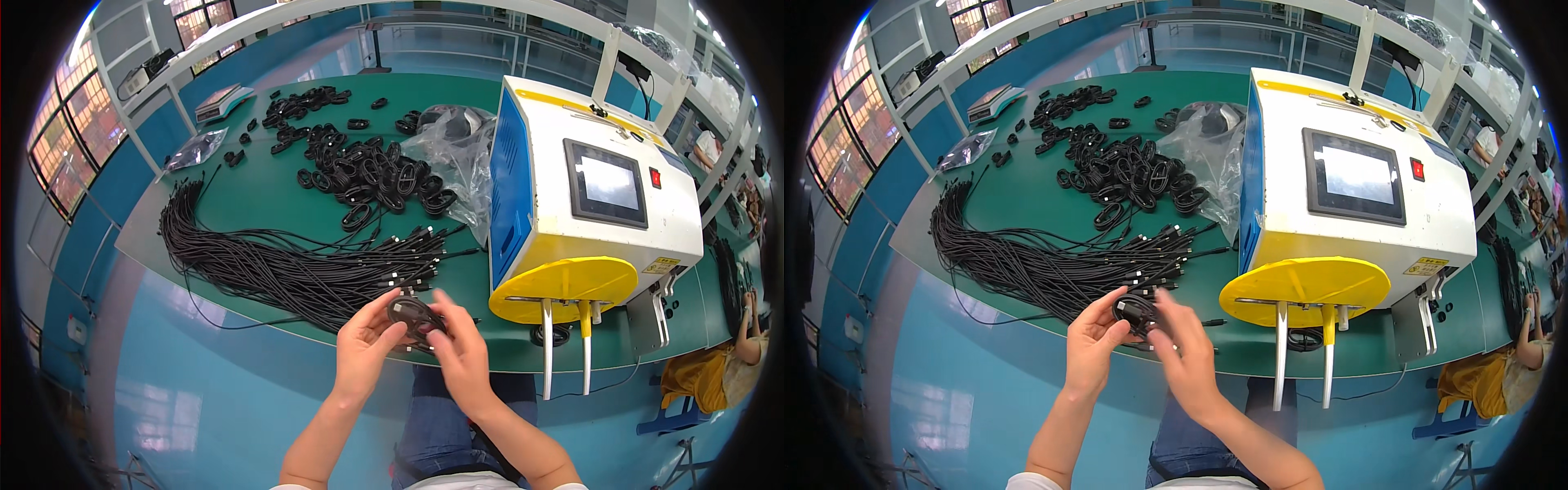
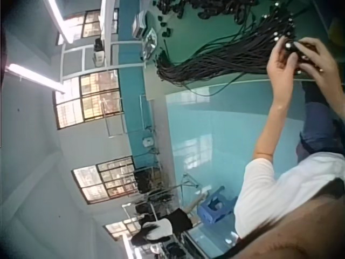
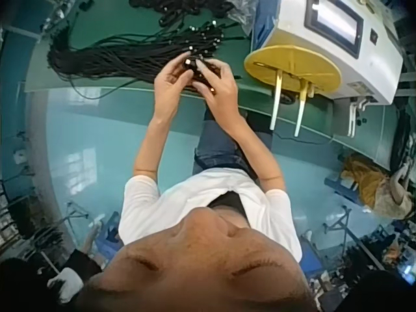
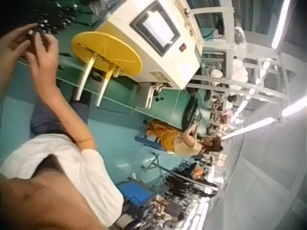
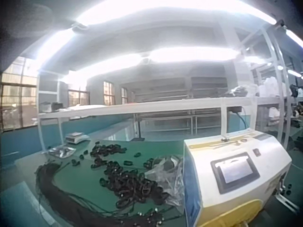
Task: Operating a specialized machine to wind and bundle black electrical cables.
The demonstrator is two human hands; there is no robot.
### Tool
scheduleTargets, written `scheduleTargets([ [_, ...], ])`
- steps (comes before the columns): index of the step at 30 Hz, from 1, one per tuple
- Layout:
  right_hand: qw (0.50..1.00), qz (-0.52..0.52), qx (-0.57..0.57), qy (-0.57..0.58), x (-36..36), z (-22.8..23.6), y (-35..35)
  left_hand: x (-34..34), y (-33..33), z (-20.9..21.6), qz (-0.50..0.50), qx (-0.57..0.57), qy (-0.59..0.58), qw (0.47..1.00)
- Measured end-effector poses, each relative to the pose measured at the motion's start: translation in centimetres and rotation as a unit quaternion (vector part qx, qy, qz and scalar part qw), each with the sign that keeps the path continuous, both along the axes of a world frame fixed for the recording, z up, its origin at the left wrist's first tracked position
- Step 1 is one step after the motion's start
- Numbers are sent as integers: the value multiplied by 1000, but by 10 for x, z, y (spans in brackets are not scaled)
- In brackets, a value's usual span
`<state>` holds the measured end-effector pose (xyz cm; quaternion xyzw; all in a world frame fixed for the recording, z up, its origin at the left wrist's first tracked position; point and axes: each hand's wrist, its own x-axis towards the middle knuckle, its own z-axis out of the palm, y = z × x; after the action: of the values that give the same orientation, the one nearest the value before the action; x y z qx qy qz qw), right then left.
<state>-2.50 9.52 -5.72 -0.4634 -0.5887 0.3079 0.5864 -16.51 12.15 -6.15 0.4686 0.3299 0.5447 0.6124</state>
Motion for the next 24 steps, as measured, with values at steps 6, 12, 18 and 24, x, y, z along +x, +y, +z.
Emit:
scheduleTargets([
  [6, 912, 96, -241, 319, 3, -11, 5, -1, -2, -4, 21, -4, 8, 1000],
  [12, 936, 86, -203, 273, -2, -13, 1, -3, 4, -16, 43, -13, 16, 999],
  [18, 965, 74, -159, 195, 0, -21, 0, -9, 4, -9, 16, -47, 34, 998],
  [24, 960, 78, -180, 198, 0, -26, 2, -15, 10, -8, -22, -66, 46, 996],
])
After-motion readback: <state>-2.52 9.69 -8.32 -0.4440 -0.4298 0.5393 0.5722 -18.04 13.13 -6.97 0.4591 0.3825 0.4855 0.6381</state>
